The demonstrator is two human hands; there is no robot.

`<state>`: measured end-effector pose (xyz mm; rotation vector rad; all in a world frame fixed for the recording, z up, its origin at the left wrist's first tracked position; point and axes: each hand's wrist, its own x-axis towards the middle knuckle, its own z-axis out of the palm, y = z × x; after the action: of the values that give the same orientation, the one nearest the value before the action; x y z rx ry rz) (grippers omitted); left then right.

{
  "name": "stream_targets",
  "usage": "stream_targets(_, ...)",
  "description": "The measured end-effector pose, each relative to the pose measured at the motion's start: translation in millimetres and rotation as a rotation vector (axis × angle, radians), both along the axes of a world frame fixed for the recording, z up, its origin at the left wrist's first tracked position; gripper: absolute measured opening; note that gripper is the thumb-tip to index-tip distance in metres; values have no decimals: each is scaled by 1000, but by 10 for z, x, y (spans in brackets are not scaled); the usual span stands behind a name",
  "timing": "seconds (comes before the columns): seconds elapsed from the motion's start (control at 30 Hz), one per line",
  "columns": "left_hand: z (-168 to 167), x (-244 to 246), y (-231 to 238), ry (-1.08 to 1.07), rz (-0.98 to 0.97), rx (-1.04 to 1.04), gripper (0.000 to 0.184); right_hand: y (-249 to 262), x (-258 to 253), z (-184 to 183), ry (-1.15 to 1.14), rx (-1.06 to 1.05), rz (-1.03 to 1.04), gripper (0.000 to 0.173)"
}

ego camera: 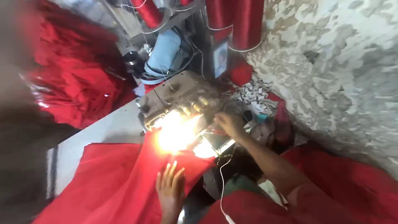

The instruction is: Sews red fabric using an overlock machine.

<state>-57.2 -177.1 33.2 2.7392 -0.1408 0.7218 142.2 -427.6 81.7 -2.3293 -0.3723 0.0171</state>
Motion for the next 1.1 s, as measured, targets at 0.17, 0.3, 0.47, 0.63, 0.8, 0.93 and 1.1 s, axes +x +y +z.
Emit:
stream_targets(0.17, -224, -653, -76, 100, 75, -139, 29, -361, 697, 87, 224, -590, 29, 29)
stream_targets(0.3, -240, -807, -79, 93, 128, -209, 26, -275, 819, -8, 310, -673, 162, 30)
stream_targets(0.47, -271, -897, -82, 65, 127, -228, 23, -306, 787, -27, 242, -632, 135, 28)
stream_targets(0.63, -260, -834, -132, 109, 70, -262, 22, -496, 703, 110, 222, -528, 103, 27)
stream_targets(0.8, -193, -673, -236, 135, 31, -320, 23, -691, 698, 29, 240, -289, 109, 29)
stream_targets(0.93, -187, -610, -323, 146, -11, -365, 22, -770, 710, -70, 209, -76, 42, 22)
stream_targets(1.1, -212, -628, -311, 193, -29, -365, 22, -812, 722, -148, 218, -27, 22, 22)
